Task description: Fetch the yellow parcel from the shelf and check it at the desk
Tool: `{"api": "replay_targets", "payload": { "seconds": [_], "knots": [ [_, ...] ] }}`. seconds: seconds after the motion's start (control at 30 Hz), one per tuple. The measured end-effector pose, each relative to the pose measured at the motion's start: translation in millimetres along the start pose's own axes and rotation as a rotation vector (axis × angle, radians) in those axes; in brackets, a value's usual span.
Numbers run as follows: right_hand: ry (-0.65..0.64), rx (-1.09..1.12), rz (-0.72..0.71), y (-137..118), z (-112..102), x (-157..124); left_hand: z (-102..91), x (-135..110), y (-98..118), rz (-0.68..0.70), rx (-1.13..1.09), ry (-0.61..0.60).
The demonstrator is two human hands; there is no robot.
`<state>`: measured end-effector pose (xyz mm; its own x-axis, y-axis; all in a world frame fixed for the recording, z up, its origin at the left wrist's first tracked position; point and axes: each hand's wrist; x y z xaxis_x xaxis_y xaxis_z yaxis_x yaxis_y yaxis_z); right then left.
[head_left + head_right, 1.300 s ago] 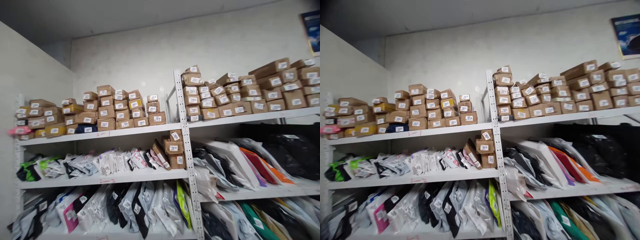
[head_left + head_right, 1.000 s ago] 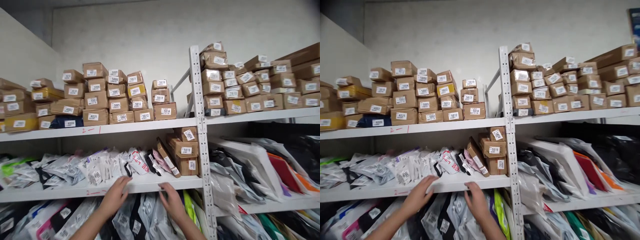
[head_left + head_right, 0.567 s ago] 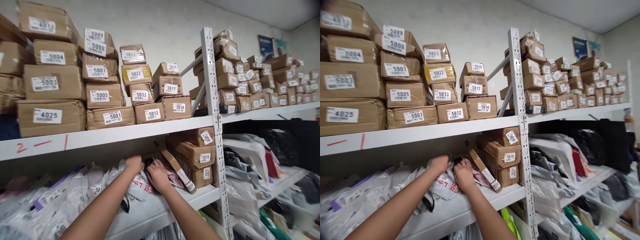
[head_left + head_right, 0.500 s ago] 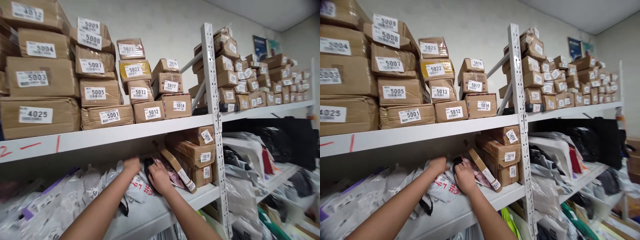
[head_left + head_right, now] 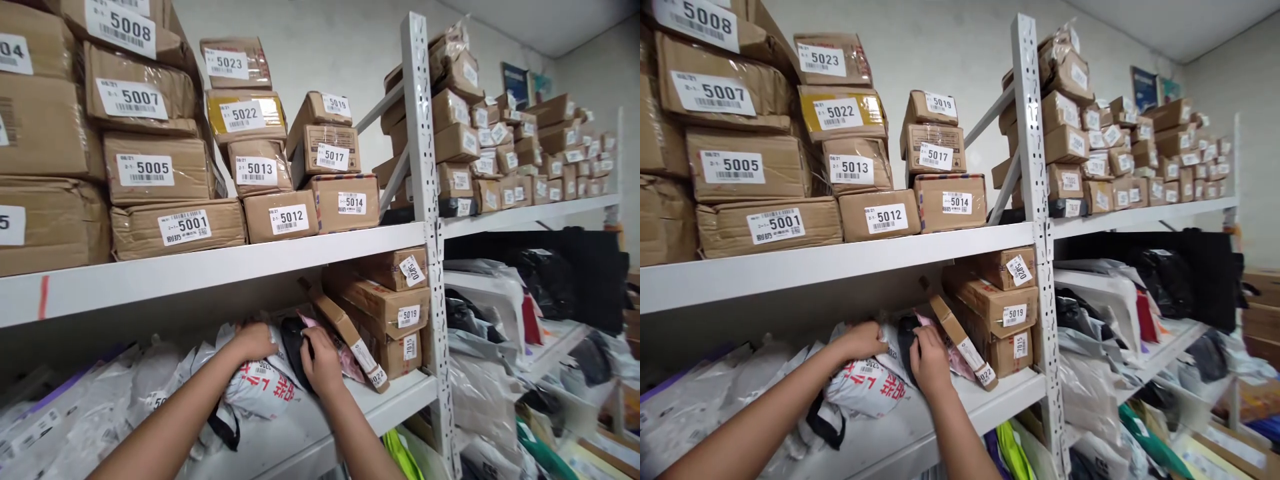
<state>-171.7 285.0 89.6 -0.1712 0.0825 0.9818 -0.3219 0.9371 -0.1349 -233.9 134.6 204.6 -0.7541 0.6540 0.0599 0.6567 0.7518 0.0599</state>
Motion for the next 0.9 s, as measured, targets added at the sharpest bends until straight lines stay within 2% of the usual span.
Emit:
{"api": "replay_targets", "payload": {
  "seconds": [0.1,0.13,0.2,0.27,0.3,0.33,0.43,0.5,0.6,0.73,0.9],
  "knots": [
    [0.053,0.056,0.032,2.7,-2.3,-2.5,-4.1,-1.9,-13.0,0.139,-0.072,-0.142],
    [0.071,0.076,0.043,3.2,-2.4,-3.5,-5.4,-2.3,-15.0,0.151,-0.083,-0.148],
    [0.105,0.112,0.059,3.9,-2.3,-5.0,-7.4,-2.7,-11.5,0.148,-0.078,-0.008],
    [0.133,0.141,0.065,4.3,-2.3,-6.0,-7.9,-2.6,2.3,0.158,-0.108,0.160],
    [0.145,0.151,0.070,4.5,-2.5,-6.4,-7.4,-2.1,11.7,0.159,-0.111,0.189],
    [0.156,0.155,0.080,4.7,-2.9,-6.7,-6.4,-1.4,21.6,0.148,-0.093,0.173],
    [0.175,0.165,0.132,5.5,-4.3,-7.8,-2.7,2.8,44.3,0.037,0.066,0.013],
    [0.183,0.174,0.156,5.9,-5.0,-8.3,-1.2,6.2,48.4,0.025,0.128,-0.045],
    [0.185,0.195,0.175,5.8,-5.4,-8.1,-0.2,9.4,41.0,0.101,0.106,-0.101],
    [0.188,0.215,0.186,4.7,-5.2,-7.1,2.1,9.0,30.5,0.108,0.061,-0.097],
    [0.217,0.190,0.173,6.4,-2.2,-8.3,3.2,10.0,38.2,0.004,0.034,-0.021]
  ]
}}
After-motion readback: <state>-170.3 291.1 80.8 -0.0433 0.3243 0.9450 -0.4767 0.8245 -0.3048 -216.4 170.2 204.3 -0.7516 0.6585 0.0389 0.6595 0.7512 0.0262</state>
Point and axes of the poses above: each hand's wrist, its own x-axis towards the middle knuckle, its own z-axis out of the palm, y = z × x
